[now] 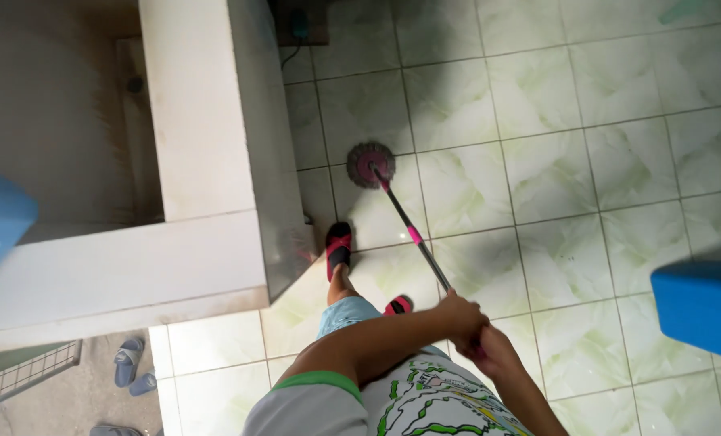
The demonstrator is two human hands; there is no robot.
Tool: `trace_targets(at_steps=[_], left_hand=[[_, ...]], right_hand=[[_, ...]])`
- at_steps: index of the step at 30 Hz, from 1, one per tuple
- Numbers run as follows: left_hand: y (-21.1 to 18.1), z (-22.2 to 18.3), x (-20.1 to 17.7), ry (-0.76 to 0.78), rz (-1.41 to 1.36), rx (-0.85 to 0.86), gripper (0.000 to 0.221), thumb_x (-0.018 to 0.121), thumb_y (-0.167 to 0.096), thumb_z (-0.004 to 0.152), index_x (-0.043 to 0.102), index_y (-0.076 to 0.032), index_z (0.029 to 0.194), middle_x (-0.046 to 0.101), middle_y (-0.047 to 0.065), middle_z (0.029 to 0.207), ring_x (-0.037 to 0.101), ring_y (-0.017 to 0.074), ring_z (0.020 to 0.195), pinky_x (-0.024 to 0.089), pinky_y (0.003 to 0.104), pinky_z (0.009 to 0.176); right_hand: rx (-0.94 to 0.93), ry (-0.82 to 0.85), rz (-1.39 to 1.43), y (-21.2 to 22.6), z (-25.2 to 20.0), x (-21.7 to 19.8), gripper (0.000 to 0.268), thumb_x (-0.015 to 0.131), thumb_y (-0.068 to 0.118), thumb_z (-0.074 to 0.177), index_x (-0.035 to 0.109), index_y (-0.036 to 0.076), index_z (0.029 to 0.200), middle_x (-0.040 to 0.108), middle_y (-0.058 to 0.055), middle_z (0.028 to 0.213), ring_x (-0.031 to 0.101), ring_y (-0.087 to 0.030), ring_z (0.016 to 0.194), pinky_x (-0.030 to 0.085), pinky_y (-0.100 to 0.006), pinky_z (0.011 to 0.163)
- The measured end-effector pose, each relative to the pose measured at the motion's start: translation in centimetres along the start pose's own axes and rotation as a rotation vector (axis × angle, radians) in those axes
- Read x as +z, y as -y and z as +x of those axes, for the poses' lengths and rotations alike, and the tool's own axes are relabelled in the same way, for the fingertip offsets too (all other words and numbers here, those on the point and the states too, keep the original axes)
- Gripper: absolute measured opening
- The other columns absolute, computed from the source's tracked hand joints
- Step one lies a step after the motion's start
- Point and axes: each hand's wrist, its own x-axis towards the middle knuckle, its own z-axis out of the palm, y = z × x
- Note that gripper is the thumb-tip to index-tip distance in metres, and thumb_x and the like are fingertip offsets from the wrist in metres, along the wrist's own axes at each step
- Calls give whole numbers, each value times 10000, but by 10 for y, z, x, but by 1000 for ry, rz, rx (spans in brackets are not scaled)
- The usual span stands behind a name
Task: Mop the tiled floor in a water production facility.
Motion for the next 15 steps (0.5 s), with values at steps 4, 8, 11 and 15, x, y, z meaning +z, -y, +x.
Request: trace_targets(at_steps=[4,8,11,15], left_hand=[[-67,0,20,119,-28,144,710,799,-558,688,655,-285,1327,717,61,1210,703,308,1090,523,539,941],[-67,15,35,165,-16,237,566,740,-550,776,711,-285,1275,748,39,1189,711,279,1098,585,445,870],[-40,-4,17,172,-37,191,610,774,-501,694,717,-292,1265,776,35,1166,738,275,1055,598,446,858],[11,-3,-7,17,-51,142,775,848,-465,580,667,-314,1319,728,52,1204,729,287,1037,585,447,910]], right_hand=[[-68,-125,-16,-52,-42,-87,422,484,192,964,555,15,1341,705,-144,1131,686,-232,932,566,-386,798],[-239,-336,-733,-57,-50,-80,402,488,161,992,666,-19,1304,777,-191,1127,708,-212,979,531,-336,866],[-179,-339,-536,-32,-50,-21,470,443,57,949,590,63,1396,740,-211,1127,688,-264,916,545,-359,781],[-139,-208,18,10,-6,44,376,443,118,1027,558,50,1379,688,-158,1161,675,-236,910,562,-370,681]])
